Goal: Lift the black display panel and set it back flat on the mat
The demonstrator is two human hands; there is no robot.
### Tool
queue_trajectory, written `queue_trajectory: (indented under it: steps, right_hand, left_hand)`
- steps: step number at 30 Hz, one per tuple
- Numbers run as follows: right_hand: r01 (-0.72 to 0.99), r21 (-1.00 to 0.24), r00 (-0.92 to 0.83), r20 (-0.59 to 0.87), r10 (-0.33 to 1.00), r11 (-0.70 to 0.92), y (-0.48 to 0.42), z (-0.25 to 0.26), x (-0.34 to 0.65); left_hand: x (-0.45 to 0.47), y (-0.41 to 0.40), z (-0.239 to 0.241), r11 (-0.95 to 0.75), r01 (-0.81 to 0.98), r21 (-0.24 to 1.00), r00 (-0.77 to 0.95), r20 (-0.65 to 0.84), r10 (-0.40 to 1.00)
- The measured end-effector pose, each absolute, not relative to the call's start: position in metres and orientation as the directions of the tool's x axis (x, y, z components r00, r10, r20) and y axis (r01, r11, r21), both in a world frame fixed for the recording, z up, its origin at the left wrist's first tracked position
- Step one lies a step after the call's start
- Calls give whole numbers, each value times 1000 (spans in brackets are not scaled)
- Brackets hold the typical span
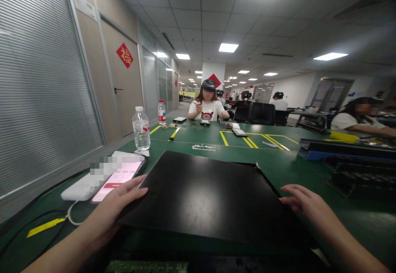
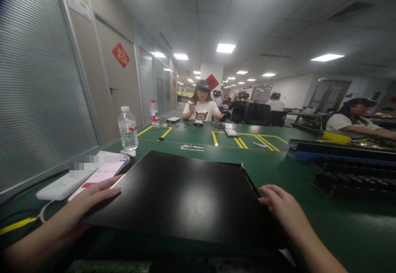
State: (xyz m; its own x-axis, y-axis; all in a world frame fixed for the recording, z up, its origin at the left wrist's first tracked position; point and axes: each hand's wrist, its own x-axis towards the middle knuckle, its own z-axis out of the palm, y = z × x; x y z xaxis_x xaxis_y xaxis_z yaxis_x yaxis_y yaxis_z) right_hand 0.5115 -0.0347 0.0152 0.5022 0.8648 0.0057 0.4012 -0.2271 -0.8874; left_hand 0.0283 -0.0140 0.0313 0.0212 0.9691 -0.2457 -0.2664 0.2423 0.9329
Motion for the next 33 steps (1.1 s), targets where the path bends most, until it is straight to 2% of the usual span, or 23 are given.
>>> queue_trajectory:
  steps: [11, 21, 33]
  right_hand:
    - [551, -792, 453, 21, 891, -261, -31, -1, 526]
    - [677, -668, 456, 50, 888, -310, -37, 22, 507]
    - [677, -672, 473, 83, 877, -302, -35, 15, 512]
  left_hand:
    - [28, -14, 31, 235, -198, 952, -25, -245, 969]
    - [30, -14, 28, 207, -188, 960, -11, -213, 977]
    - [32, -17, 32, 184, -161, 970, -33, -192, 981]
